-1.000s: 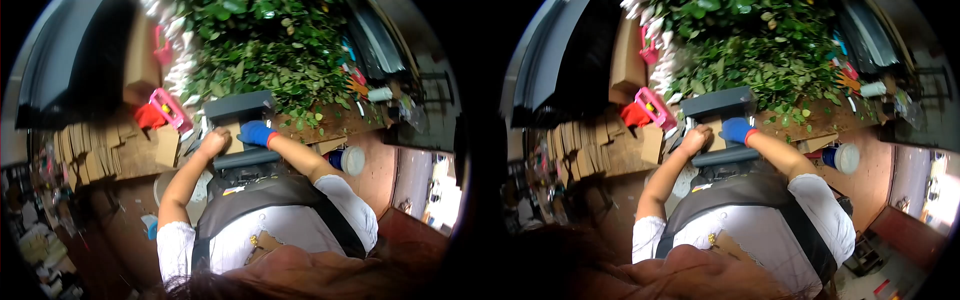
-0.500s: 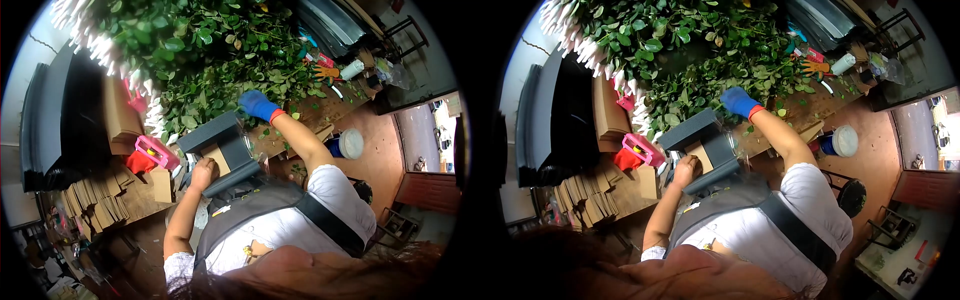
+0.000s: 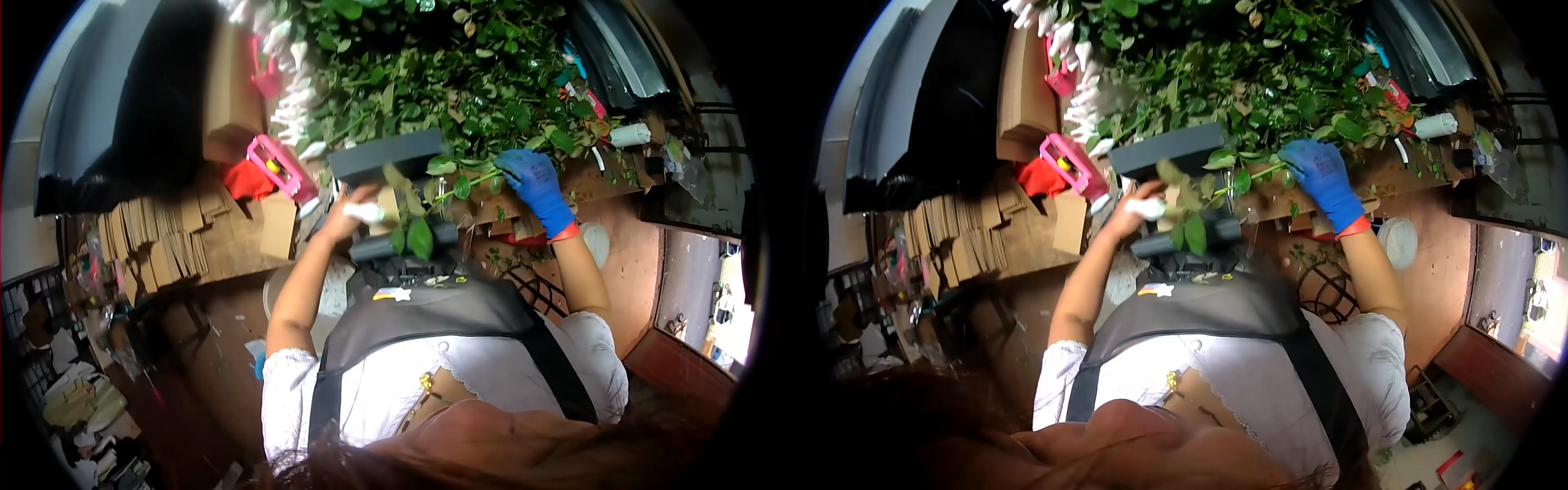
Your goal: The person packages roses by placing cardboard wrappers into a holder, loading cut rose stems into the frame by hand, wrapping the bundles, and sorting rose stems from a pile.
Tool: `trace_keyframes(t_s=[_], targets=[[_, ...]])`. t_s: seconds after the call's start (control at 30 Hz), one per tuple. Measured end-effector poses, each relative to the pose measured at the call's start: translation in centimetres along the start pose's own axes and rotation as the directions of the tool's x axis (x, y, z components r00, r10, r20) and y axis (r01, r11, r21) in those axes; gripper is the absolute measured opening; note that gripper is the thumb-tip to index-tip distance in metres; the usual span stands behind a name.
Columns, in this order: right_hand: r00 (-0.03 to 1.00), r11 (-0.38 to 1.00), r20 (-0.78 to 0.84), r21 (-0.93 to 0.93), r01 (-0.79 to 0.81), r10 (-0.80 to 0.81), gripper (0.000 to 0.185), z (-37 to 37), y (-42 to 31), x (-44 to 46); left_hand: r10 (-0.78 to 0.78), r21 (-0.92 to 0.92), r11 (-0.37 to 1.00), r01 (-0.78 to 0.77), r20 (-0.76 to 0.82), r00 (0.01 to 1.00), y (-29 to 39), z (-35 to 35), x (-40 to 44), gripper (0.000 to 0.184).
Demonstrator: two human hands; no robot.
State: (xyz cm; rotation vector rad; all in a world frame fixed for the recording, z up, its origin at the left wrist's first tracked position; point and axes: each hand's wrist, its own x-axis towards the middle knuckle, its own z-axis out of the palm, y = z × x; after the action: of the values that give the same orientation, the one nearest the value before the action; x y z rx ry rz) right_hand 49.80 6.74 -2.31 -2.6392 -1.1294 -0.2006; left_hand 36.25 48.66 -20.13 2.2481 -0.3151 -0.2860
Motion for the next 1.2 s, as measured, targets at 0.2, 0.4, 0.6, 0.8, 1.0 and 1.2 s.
trace_keyframes(t_s=[0.2, 0.4, 0.6, 0.8, 1.0, 1.2], targets=[[0.894, 0.959, 0.401, -0.265, -0.095, 0.199, 0.015, 8.2, 0.7, -5.7, -0.097, -0.101, 0.99, 0.103, 0.068, 0.993, 3.6, -2.2, 0.5, 0.035], [0.944, 0.99, 0.311, 0.054, -0.131, 0.108, 0.038, 10.8, 0.8, -8.3, 0.028, 0.174, 0.984, -0.039, 0.066, 0.997, 4.4, -1.4, 0.2, 0.035], [0.885, 0.998, 0.462, -0.043, -0.036, 0.052, 0.022, 13.2, 0.9, -8.2, 0.05, 0.178, 0.983, -0.054, 0.023, 0.998, 4.9, -0.9, 0.4, 0.039], [0.84, 0.972, 0.495, -0.179, -0.152, 0.223, 0.014, 9.4, -0.6, -6.1, -0.033, 0.075, 0.997, 0.03, 0.038, 0.999, 5.3, -1.5, 0.9, 0.036], [0.913, 0.952, 0.356, -0.291, -0.094, 0.199, 0.012, 9.2, -2.5, -6.7, -0.014, 0.129, 0.992, 0.01, 0.03, 0.999, 4.8, -0.7, 0.8, 0.026], [0.905, 0.953, 0.336, -0.24, -0.184, 0.259, 0.018, 13.8, -1.0, -10.6, 0.034, 0.198, 0.98, -0.028, -0.026, 0.999, 5.3, 0.4, -0.2, 0.041]])
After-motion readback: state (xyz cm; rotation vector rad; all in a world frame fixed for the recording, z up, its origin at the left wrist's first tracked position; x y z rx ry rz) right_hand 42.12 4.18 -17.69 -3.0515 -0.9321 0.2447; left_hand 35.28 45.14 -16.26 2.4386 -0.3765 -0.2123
